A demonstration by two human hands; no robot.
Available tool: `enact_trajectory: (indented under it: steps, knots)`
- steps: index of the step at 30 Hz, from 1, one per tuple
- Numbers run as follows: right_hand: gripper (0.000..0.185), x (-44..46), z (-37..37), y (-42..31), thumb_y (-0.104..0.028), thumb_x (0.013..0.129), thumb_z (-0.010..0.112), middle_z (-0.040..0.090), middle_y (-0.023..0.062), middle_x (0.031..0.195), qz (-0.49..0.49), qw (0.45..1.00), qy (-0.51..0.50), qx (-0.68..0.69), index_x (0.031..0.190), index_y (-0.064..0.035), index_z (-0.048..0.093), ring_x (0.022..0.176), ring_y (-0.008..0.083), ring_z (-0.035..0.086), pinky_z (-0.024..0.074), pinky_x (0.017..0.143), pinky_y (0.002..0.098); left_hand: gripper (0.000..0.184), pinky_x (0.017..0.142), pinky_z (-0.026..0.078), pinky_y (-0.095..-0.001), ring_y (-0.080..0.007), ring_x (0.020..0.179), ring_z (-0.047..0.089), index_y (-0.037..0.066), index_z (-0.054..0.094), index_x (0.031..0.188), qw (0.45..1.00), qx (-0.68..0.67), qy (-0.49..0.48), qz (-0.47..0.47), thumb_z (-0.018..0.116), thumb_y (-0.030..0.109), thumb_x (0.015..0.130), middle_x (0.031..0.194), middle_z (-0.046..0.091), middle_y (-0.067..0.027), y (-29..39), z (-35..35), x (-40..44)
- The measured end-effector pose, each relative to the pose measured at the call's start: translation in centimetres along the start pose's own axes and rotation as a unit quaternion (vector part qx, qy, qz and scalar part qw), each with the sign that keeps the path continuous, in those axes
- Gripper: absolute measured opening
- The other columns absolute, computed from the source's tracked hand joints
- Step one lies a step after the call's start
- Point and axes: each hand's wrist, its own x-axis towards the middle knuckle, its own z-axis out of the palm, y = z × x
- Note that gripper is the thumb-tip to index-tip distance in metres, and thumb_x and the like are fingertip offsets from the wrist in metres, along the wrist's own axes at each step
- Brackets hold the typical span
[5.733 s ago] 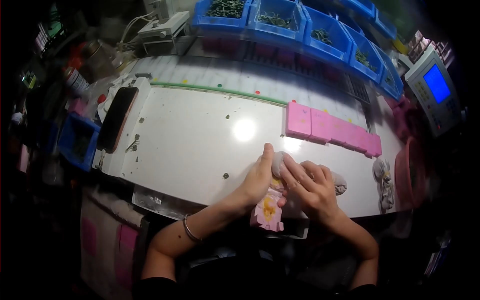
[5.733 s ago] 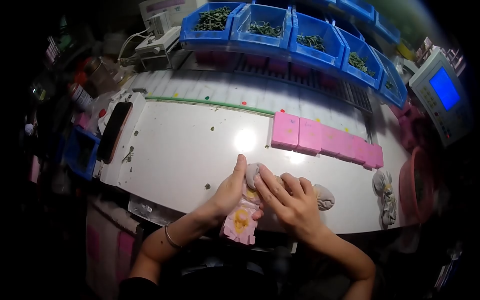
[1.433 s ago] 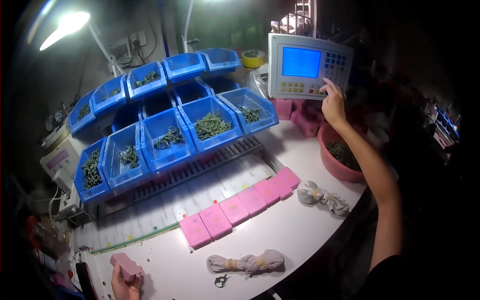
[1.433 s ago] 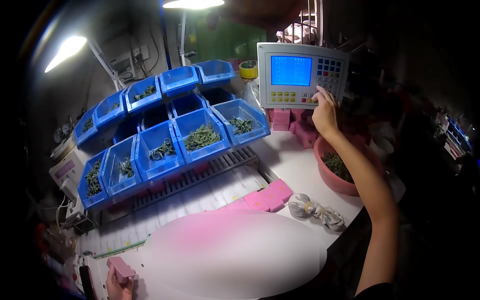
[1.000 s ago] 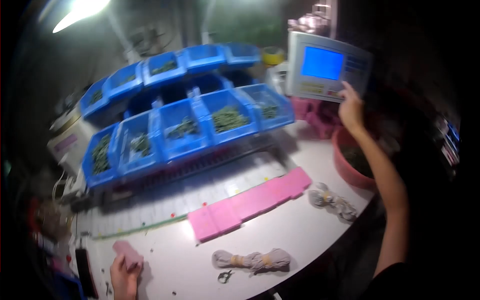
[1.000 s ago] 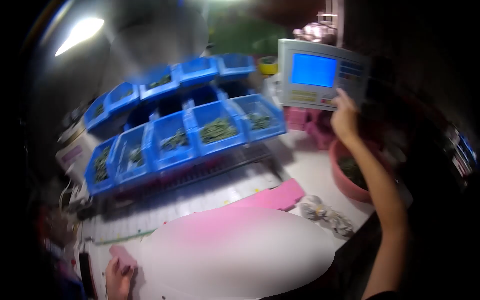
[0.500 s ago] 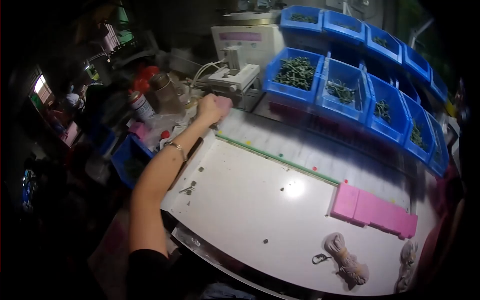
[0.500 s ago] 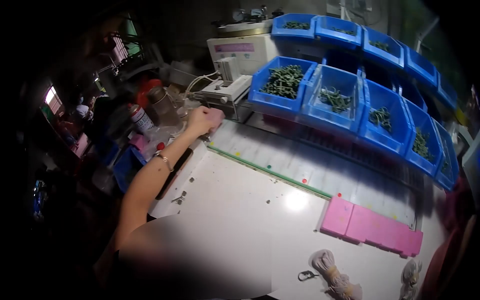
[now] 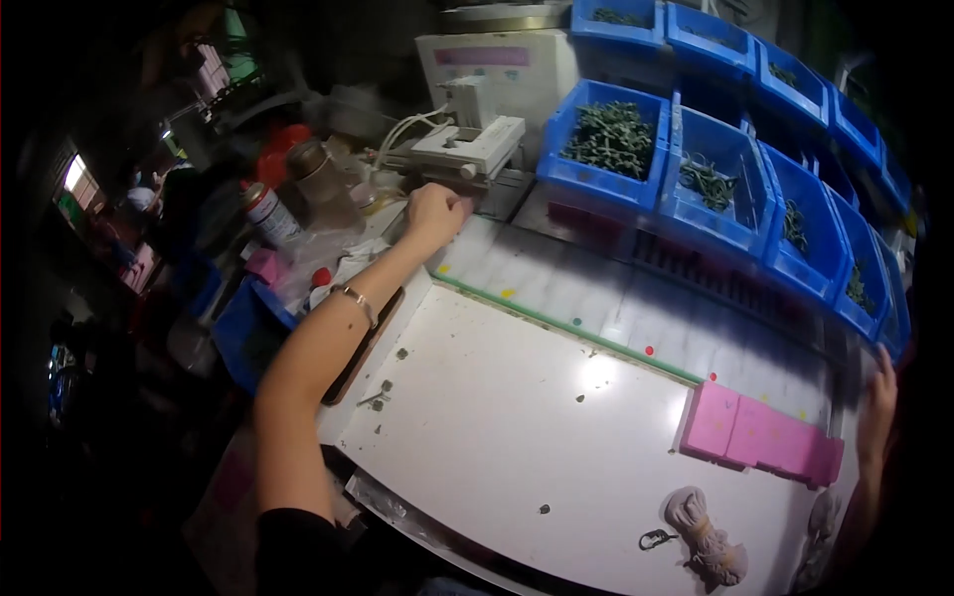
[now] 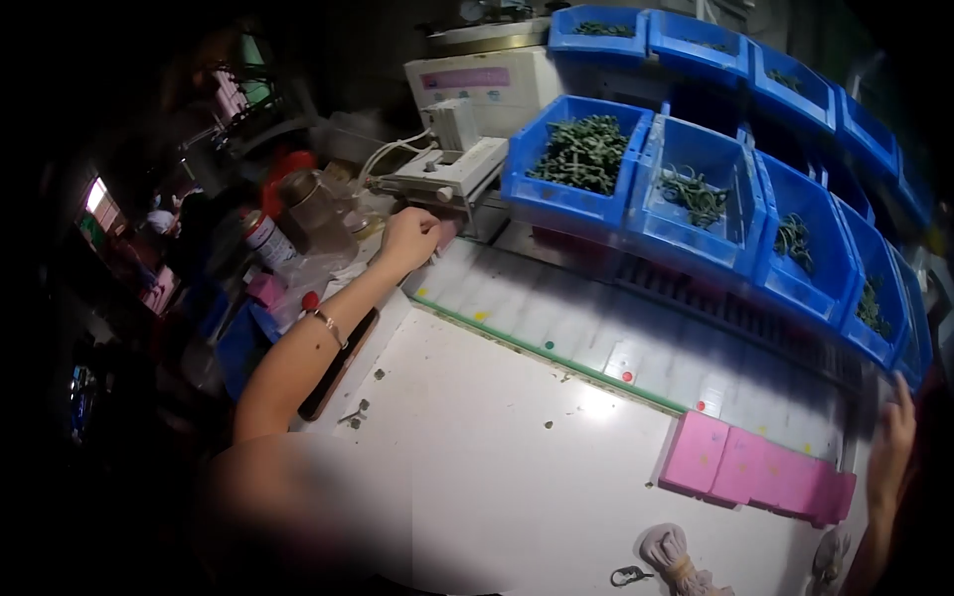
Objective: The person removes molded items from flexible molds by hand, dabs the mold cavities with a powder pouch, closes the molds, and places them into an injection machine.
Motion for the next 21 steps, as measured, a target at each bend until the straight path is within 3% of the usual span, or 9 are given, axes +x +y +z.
enact_trajectory:
  steps: [1,4,8,11,13,14,15,19,21]
  knots:
    - [0.032,-0.3,0.9,-3.3,0.012,0.084,0.043,0.046,0.0165,0.133,0.002,0.997,0.014,0.08,0.111,0.0023,0.056,0.121,0.0302,0.047,0.0382,0.101,0.0353,0.016,0.069,0.05,-0.0359,-0.0307,0.073,0.064,0.003,0.068,0.077,1.0,-0.006,-0.007,0.008,0.064,0.018,0.073,0.076,0.066,-0.0144,0.0,0.4,-0.4]
    - [0.02,-0.4,1.9,-10.7,0.015,0.072,0.047,0.054,0.0192,0.123,-0.164,0.985,-0.052,-0.014,0.086,0.0036,0.055,0.115,0.0357,0.05,0.039,0.097,0.0394,0.014,0.07,0.049,-0.0368,-0.0312,0.078,0.063,0.002,0.068,0.08,0.987,-0.072,0.072,0.127,0.061,0.013,0.073,0.082,0.065,-0.0147,1.7,3.2,-1.8]
    - [0.024,1.7,5.8,-16.2,0.002,0.073,0.057,0.056,0.0207,0.111,-0.25,0.966,-0.069,0.016,0.097,-0.0001,0.054,0.106,0.0377,0.051,0.0413,0.09,0.0419,0.02,0.08,0.047,-0.0403,-0.0348,0.09,0.059,0.001,0.067,0.088,0.986,-0.098,-0.043,0.13,0.06,0.016,0.077,0.094,0.062,-0.0188,8.0,4.1,-3.2]
    - [0.039,5.0,10.2,-17.5,-0.02,0.082,0.06,0.055,0.0242,0.105,-0.093,0.966,-0.239,-0.033,0.115,-0.0003,0.051,0.098,0.0384,0.052,0.0419,0.084,0.0435,0.047,0.093,0.039,-0.0433,-0.0377,0.11,0.05,0.003,0.056,0.115,0.969,-0.078,-0.076,0.221,0.063,0.033,0.08,0.116,0.055,-0.0222,10.7,6.9,-2.2]
    - [0.038,6.3,14.7,-15.8,-0.025,0.084,0.059,0.058,0.0243,0.1,-0.2,0.98,-0.019,0.011,0.115,-0.0028,0.054,0.097,0.0394,0.054,0.0423,0.084,0.0452,0.052,0.093,0.041,-0.0431,-0.0366,0.108,0.052,0.005,0.053,0.12,0.965,-0.014,-0.01,0.261,0.059,0.041,0.082,0.116,0.055,-0.0216,10.8,10.2,0.1]
    - [0.034,7.5,14.3,-16.7,-0.026,0.086,0.057,0.059,0.0239,0.099,-0.177,0.983,-0.049,0.022,0.112,-0.0037,0.057,0.096,0.0396,0.055,0.0424,0.085,0.0459,0.058,0.092,0.043,-0.0428,-0.0355,0.107,0.054,0.007,0.049,0.125,0.953,0.057,0.057,0.292,0.055,0.048,0.084,0.117,0.056,-0.021,10.8,11.2,1.3]
    - [0.032,8.5,14.0,-17.7,-0.027,0.087,0.055,0.059,0.0235,0.099,-0.154,0.984,-0.078,0.034,0.109,-0.0045,0.059,0.095,0.0398,0.055,0.0425,0.085,0.0465,0.056,0.095,0.041,-0.0432,-0.0316,0.11,0.054,0.008,0.054,0.12,0.956,0.03,-0.024,0.289,0.049,0.053,0.086,0.116,0.058,-0.0172,10.4,11.4,2.4]
    - [0.033,10.3,17.5,-13.6,-0.031,0.088,0.054,0.059,0.0217,0.102,-0.164,0.985,-0.045,-0.04,0.103,-0.003,0.061,0.094,0.0378,0.056,0.0424,0.085,0.0462,0.044,0.089,0.044,-0.0416,-0.0293,0.101,0.058,0.01,0.061,0.104,0.944,-0.04,-0.044,0.326,0.048,0.048,0.088,0.107,0.063,-0.0124,11.1,12.4,4.7]
    - [0.036,10.9,19.2,-10.4,-0.036,0.088,0.054,0.06,0.0202,0.106,-0.059,0.995,-0.076,0.039,0.103,-0.0038,0.062,0.097,0.0356,0.057,0.0431,0.086,0.0452,0.04,0.086,0.046,-0.0414,-0.0293,0.098,0.059,0.009,0.062,0.101,0.949,-0.01,-0.049,0.311,0.049,0.045,0.088,0.104,0.063,-0.0128,12.3,11.7,4.3]
